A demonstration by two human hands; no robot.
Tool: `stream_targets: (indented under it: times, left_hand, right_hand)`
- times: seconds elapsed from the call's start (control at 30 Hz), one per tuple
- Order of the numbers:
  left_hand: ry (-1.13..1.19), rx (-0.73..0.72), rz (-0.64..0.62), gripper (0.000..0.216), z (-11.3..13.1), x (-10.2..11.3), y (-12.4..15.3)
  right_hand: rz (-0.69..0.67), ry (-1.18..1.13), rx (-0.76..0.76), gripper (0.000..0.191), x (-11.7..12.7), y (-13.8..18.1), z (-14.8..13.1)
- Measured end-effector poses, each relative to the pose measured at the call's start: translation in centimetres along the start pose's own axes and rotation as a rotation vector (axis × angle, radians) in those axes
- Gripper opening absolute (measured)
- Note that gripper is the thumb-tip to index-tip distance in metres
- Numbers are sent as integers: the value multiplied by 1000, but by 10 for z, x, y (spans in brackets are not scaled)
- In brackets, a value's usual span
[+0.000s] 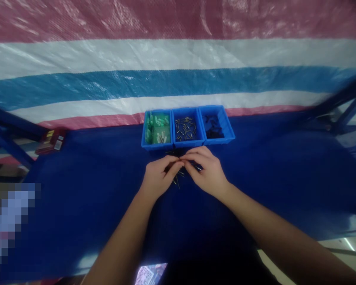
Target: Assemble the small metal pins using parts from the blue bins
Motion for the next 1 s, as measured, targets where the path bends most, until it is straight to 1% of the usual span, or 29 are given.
stream_targets:
  times: [0.1, 0.2, 0.3, 0.4, 0.5, 0.6, 0.8, 0.9, 1.0]
  left_hand:
    - [0, 20, 23, 17, -2, 0, 1]
    - [-20, 13, 18, 20, -1, -3, 2]
    - [-6, 1, 24, 13, 0, -3, 1]
    - [-6, 21, 22, 12, -2, -1, 1]
    - [-6, 47, 9, 15, -3, 0, 1]
    - [4, 58, -1, 17, -3, 2, 0]
    - [3, 41, -15, 21, -3, 0, 1]
    - [22, 39, -27, 19, -1, -1, 2]
    - [30, 42, -30, 17, 0, -1, 1]
  right_hand:
    - [17, -58, -121, 11, 2, -2, 7]
    - [10, -158, -282, 8, -2, 1, 17]
    - [-1, -221, -383, 10, -6, 5, 24]
    - [-16, -212, -392, 8, -7, 6, 26]
    - [-47, -144, -317, 6, -6, 4, 21]
    - [-97, -98, -252, 15, -7, 3, 16]
    - [-138, -119, -333, 32, -10, 5, 20]
    - [-145, -113, -370, 39, -12, 6, 24]
    - [-154, -113, -394, 41, -13, 8, 27]
Point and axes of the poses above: each hand's wrist, its own y-axis away from the middle knuckle, its own x-axis out of the back of the hand, z = x × y, the point moved 9 cm from there along -y, towards the middle knuckle, and after that the axes turned 11 degrees about z, right-handed, at the moved point
